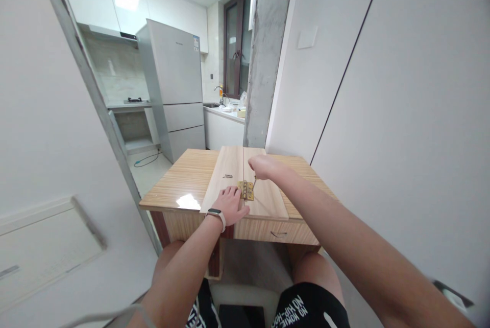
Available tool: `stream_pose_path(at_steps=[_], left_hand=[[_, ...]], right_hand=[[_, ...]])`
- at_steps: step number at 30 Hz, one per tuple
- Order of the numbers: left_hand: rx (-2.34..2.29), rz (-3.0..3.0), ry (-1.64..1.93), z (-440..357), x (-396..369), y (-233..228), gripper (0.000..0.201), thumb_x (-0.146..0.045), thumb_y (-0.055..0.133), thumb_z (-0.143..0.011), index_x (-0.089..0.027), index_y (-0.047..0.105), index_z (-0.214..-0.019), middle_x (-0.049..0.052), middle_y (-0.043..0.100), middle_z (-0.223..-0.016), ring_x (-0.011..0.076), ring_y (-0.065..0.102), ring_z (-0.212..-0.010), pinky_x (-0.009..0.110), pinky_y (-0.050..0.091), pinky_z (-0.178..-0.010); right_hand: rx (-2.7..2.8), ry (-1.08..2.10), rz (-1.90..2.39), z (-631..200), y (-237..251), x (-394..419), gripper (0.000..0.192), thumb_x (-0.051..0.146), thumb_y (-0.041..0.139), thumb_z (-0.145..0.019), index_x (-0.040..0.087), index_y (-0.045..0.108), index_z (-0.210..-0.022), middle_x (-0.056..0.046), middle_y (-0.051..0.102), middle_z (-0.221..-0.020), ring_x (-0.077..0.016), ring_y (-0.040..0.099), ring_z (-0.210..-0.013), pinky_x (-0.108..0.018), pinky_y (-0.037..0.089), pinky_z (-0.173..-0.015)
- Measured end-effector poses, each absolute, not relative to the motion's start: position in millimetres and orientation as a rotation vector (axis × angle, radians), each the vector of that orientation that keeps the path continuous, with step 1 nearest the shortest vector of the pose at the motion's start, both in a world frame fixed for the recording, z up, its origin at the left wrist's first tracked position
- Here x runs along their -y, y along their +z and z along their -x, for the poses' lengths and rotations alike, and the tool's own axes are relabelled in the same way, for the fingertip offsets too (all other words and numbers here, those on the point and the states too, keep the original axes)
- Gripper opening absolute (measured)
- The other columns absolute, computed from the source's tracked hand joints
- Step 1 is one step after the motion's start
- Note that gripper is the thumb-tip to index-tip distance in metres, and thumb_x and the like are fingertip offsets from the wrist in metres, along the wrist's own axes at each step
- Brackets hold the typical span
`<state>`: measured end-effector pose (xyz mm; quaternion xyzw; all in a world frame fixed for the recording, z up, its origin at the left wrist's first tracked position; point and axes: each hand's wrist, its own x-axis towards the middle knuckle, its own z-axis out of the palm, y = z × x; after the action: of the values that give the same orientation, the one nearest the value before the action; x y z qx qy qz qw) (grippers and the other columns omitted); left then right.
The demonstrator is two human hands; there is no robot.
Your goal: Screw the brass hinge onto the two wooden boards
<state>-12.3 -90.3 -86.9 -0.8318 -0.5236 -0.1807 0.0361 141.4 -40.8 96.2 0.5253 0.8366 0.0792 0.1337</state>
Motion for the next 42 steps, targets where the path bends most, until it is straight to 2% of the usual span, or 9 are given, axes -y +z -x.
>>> stream_pose_path(at_steps=[4,7,13,18,24,31,37,39,42], left_hand=[[1.608,2.558,-0.551,12.5,90.4,-86.6,0.056,-0.060,0.046,-0.092,-0.020,0.052,-0.129,0.015,0.053,-0.133,0.0334,0.045,-0.126,0.049,0.034,-0.106],[1.619,2.554,-0.540,12.3,90.6,-86.1,0.055,-0.061,0.046,-0.091,-0.020,0.053,-0.128,0.015,0.053,-0.133,0.0332,0.046,-0.125,0.049,0.034,-0.106],[1.624,2.557,-0.535,12.0,92.1,-83.6,0.055,-0.061,0.046,-0.091,-0.020,0.053,-0.128,0.015,0.054,-0.132,0.0331,0.046,-0.125,0.048,0.034,-0.106],[1.648,2.577,-0.512,11.6,93.3,-81.6,0.057,-0.060,0.045,-0.092,-0.020,0.051,-0.131,0.015,0.052,-0.135,0.0340,0.044,-0.127,0.050,0.033,-0.107],[1.624,2.567,-0.542,11.4,92.5,-83.4,0.056,-0.059,0.047,-0.092,-0.020,0.051,-0.132,0.015,0.053,-0.135,0.0334,0.045,-0.127,0.049,0.034,-0.107],[1.630,2.561,-0.536,11.7,91.3,-84.9,0.056,-0.060,0.046,-0.092,-0.020,0.051,-0.131,0.015,0.054,-0.133,0.0331,0.046,-0.127,0.049,0.034,-0.107],[1.620,2.559,-0.549,12.1,91.5,-84.6,0.055,-0.060,0.047,-0.092,-0.020,0.052,-0.128,0.015,0.054,-0.132,0.0328,0.047,-0.125,0.048,0.035,-0.106],[1.614,2.559,-0.558,12.1,91.5,-84.5,0.055,-0.060,0.047,-0.091,-0.020,0.053,-0.128,0.015,0.055,-0.132,0.0328,0.047,-0.125,0.048,0.035,-0.106],[1.622,2.560,-0.553,11.8,91.6,-84.4,0.054,-0.060,0.047,-0.091,-0.020,0.053,-0.128,0.014,0.054,-0.132,0.0331,0.047,-0.125,0.049,0.035,-0.107]], right_hand=[[-2.348,0.220,-1.614,-139.3,90.1,35.7,0.047,0.044,0.074,-0.086,0.011,0.073,-0.119,-0.022,0.072,-0.115,-0.0308,0.070,-0.107,-0.031,0.053,-0.084],[-2.321,0.195,-1.632,-138.2,89.1,36.1,0.040,0.041,0.064,-0.094,0.012,0.074,-0.119,-0.022,0.072,-0.115,-0.0308,0.069,-0.110,-0.032,0.053,-0.086],[-2.357,0.272,-1.602,-138.4,99.3,46.9,0.038,0.027,0.074,-0.083,0.012,0.073,-0.119,-0.020,0.073,-0.116,-0.0296,0.069,-0.108,-0.032,0.053,-0.085],[-2.352,0.194,-1.503,-136.6,104.3,51.2,0.040,0.018,0.082,-0.073,0.015,0.075,-0.113,-0.016,0.075,-0.112,-0.0270,0.070,-0.103,-0.029,0.053,-0.082],[-2.346,0.195,-1.584,-136.5,92.5,40.9,0.047,0.044,0.077,-0.082,0.012,0.075,-0.117,-0.021,0.074,-0.112,-0.0306,0.069,-0.108,-0.031,0.053,-0.087],[-2.326,0.233,-1.606,-138.3,91.1,40.3,0.042,0.028,0.073,-0.084,0.012,0.072,-0.123,-0.021,0.072,-0.116,-0.0301,0.069,-0.108,-0.033,0.053,-0.085],[-2.399,0.218,-1.509,-138.8,96.7,44.7,0.039,0.019,0.080,-0.075,0.016,0.075,-0.113,-0.016,0.075,-0.111,-0.0275,0.071,-0.103,-0.029,0.054,-0.083],[-2.383,0.216,-1.482,-138.1,95.4,43.2,0.039,0.021,0.081,-0.074,0.015,0.075,-0.112,-0.016,0.075,-0.110,-0.0282,0.071,-0.104,-0.029,0.054,-0.084],[-2.393,0.170,-1.544,-137.4,92.7,40.3,0.041,0.034,0.081,-0.078,0.014,0.076,-0.114,-0.019,0.075,-0.109,-0.0311,0.070,-0.107,-0.032,0.053,-0.088]])
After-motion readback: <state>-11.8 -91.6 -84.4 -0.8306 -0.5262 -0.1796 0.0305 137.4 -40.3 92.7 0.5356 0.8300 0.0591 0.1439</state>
